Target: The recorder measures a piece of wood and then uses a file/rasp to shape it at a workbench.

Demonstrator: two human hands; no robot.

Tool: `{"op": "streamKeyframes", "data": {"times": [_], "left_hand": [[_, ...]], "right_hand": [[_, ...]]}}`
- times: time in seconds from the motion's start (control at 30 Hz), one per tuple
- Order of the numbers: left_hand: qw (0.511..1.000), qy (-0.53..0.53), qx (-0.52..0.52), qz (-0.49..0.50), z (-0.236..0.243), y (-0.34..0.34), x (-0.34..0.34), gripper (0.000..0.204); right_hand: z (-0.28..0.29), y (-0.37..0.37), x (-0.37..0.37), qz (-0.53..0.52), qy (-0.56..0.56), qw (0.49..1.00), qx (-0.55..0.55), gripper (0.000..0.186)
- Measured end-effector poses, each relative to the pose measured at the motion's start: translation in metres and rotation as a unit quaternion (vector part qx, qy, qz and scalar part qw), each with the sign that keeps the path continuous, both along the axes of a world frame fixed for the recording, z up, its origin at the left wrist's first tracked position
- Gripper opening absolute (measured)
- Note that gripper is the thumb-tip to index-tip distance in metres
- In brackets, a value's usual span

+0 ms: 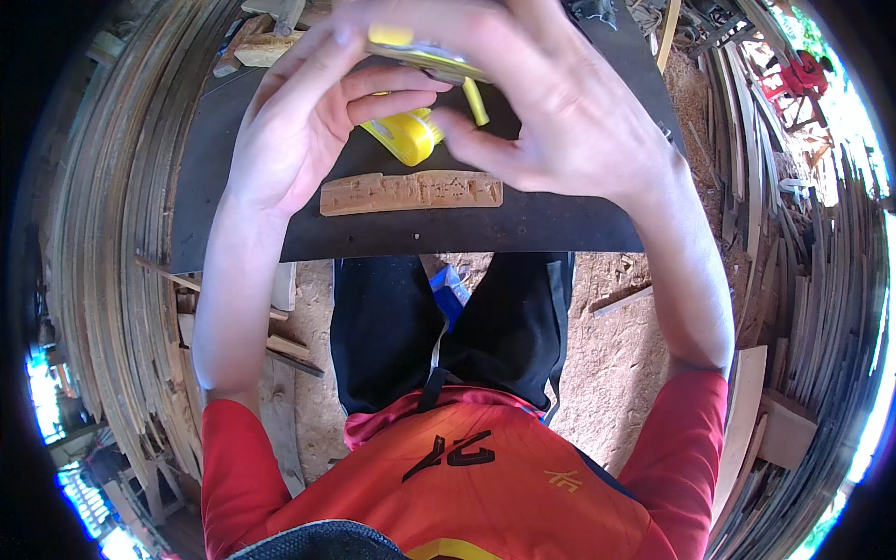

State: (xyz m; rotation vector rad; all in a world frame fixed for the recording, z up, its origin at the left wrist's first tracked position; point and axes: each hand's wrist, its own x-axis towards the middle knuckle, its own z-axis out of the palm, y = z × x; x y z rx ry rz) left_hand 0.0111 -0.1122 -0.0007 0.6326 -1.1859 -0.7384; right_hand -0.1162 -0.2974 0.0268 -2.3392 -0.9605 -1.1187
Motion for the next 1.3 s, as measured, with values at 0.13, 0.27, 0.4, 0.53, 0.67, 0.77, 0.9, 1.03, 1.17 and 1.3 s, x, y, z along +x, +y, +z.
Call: {"op": "streamKeyframes", "data": {"times": [0.13,0.27,0.4,0.53,0.67,0.77,0.9,1.03,1.17,1.3], "left_hand": [[0.985,0.09,0.141,0.039,0.002,0.027,-0.004,0.051],[0.957,-0.072,0.213,0.184,0.014,0.049,-0.012,0.043],[0.931,-0.075,0.31,0.178,0.008,0.061,-0.009,0.041],[0.907,-0.041,0.397,0.133,-0.007,0.08,-0.004,0.037],[0.871,0.047,0.486,0.058,-0.031,0.103,0.008,0.03],[0.878,0.083,0.465,0.069,-0.029,0.107,0.017,0.025],[0.88,0.017,0.45,0.152,-0.024,0.113,0.036,0.016],[0.874,-0.07,0.448,0.175,-0.036,0.114,0.047,0.017],[0.851,-0.157,0.443,0.235,-0.04,0.083,0.032,0.028],[0.877,-0.167,0.402,0.203,-0.044,0.058,0.028,0.037]], "right_hand": [[0.002,0.019,-0.004,0.023,0.05,0.997,0.061,0.082],[-0.001,0.019,-0.025,0.003,0.134,0.984,0.114,0.06],[-0.016,0.027,-0.032,-0.048,0.146,0.987,0.054,0.063],[-0.06,0.057,-0.021,0.065,0.271,0.937,0.21,0.055],[-0.065,0.062,-0.015,0.004,0.432,0.886,0.169,0.047],[-0.071,0.042,-0.004,-0.04,0.38,0.921,0.077,0.045],[-0.069,0.013,0.001,-0.086,0.328,0.94,0.036,0.043],[-0.073,-0.017,-0.009,-0.254,0.238,0.936,-0.046,0.038],[-0.078,-0.007,-0.005,-0.255,0.255,0.931,-0.054,0.042],[-0.076,0.002,-0.009,-0.24,0.199,0.949,-0.054,0.044]]}}
